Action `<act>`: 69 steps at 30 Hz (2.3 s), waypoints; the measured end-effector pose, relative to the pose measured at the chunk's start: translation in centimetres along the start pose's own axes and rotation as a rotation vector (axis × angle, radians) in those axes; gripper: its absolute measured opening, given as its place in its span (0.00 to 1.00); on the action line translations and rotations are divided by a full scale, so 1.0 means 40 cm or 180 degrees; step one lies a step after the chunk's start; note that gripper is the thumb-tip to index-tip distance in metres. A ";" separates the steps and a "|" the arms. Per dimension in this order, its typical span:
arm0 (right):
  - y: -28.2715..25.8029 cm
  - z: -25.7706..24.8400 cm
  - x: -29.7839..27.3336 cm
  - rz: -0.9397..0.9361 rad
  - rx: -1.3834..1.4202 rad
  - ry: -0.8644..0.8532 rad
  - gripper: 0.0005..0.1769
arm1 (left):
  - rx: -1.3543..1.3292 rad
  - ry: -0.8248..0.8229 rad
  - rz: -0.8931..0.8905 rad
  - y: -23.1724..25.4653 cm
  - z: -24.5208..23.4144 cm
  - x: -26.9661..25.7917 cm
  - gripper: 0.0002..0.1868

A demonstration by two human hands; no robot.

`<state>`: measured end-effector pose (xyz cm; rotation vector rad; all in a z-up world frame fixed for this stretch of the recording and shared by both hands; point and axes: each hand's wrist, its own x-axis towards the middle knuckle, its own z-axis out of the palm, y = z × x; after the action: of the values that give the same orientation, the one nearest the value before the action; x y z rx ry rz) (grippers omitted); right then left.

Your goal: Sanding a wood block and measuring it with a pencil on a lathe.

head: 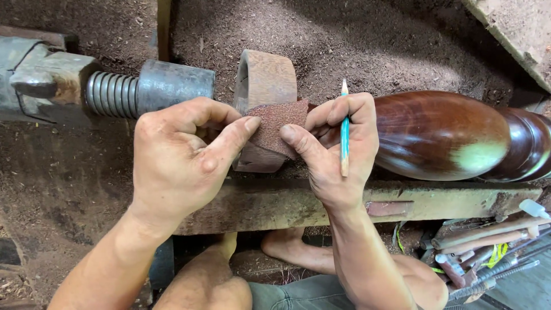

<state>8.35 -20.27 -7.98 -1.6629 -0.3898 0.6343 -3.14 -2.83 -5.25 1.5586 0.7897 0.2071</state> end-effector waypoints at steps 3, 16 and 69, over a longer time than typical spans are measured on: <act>-0.002 -0.001 0.000 -0.0029 -0.0035 -0.0047 0.28 | -0.0003 -0.0002 -0.0040 0.002 -0.001 0.002 0.07; 0.001 0.006 -0.006 -0.0091 -0.0061 0.0011 0.28 | 0.0098 0.0023 -0.0092 0.002 0.000 0.006 0.07; -0.096 0.021 -0.082 -0.1594 -0.1628 -0.0508 0.11 | 0.0304 -0.0698 0.0050 0.006 -0.004 0.093 0.18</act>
<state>5.61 -20.77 -3.68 -1.8914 -1.1169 0.2993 -0.37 -0.49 -6.18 1.6455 0.6224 0.0089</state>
